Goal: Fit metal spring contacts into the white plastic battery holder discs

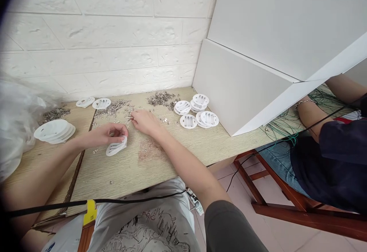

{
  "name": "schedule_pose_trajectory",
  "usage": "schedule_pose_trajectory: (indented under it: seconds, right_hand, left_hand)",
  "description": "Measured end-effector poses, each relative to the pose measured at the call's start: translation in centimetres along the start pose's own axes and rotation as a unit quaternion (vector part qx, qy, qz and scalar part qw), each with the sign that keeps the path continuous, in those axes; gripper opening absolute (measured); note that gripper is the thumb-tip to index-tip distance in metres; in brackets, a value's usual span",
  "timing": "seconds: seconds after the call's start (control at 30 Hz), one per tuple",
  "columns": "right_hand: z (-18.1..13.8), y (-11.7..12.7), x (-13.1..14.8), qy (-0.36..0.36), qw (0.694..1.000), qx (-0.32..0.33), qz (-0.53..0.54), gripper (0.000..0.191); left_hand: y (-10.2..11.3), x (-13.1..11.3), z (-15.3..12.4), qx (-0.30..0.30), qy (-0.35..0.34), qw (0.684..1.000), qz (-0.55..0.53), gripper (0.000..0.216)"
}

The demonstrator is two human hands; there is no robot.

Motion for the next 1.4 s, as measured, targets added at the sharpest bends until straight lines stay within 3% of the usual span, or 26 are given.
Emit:
schedule_pose_trajectory:
  seconds: [0.17,0.37,0.47,0.57,0.7,0.83,0.97,1.07,1.17,1.3,1.4]
  right_hand:
    - [0.0,-0.3,-0.1,0.009,1.0,-0.002,0.003,0.021]
    - [0.3,-0.1,-0.6,0.007,0.998,-0.041,0.036,0.016]
    - [0.3,1.1,-1.0,-0.027,0.984,-0.103,0.142,0.027]
    - [0.0,2.2,-0.2,-0.028,0.949,-0.113,0.294,0.041]
    - [-0.6,2.6,1.9,0.008,0.943,-0.106,0.314,0.033]
    - [-0.7,2.7,2.4,0.005,0.951,-0.122,0.285,0.027]
    - [-1.1,5.1,-1.0,-0.072,0.952,-0.159,0.25,0.028]
    - [-2.7,7.9,-5.8,-0.189,0.951,-0.183,0.161,0.027]
    - [-5.0,10.4,-10.1,-0.27,0.944,-0.188,0.009,0.024]
    - [-7.1,11.4,-13.3,-0.301,0.937,-0.159,-0.081,0.026]
    - [-7.7,11.0,-14.0,-0.306,0.938,-0.131,-0.095,0.028]
  left_hand:
    - [0.7,0.7,-0.5,-0.108,0.006,0.981,-0.16,0.029]
    - [0.1,1.7,-0.2,-0.245,0.052,0.924,-0.288,0.031]
    - [0.3,2.2,-0.3,-0.311,0.061,0.899,-0.302,0.033]
    - [0.9,2.4,-0.6,-0.378,0.053,0.882,-0.278,0.032]
    - [1.3,2.3,-1.0,-0.44,0.023,0.865,-0.241,0.027]
    - [0.8,1.9,-0.9,-0.422,-0.008,0.874,-0.241,0.029]
    - [1.0,0.5,-1.0,-0.363,-0.035,0.909,-0.201,0.039]
    - [3.0,-0.8,-2.5,-0.378,-0.045,0.925,-0.025,0.034]
    - [5.7,-0.9,-5.1,-0.409,-0.062,0.898,0.15,0.028]
    - [8.6,2.1,-9.2,-0.443,0.035,0.871,0.209,0.037]
    - [9.1,4.7,-10.9,-0.394,0.148,0.875,0.237,0.053]
Point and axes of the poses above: each hand's wrist, its own z-axis towards the middle knuckle, its own y-axis out of the back of the hand, x = y × z, the point moved 5 cm from there along z, towards the middle knuckle, and after that the axes turned 4 degrees about -x, right-handed, at the moved point
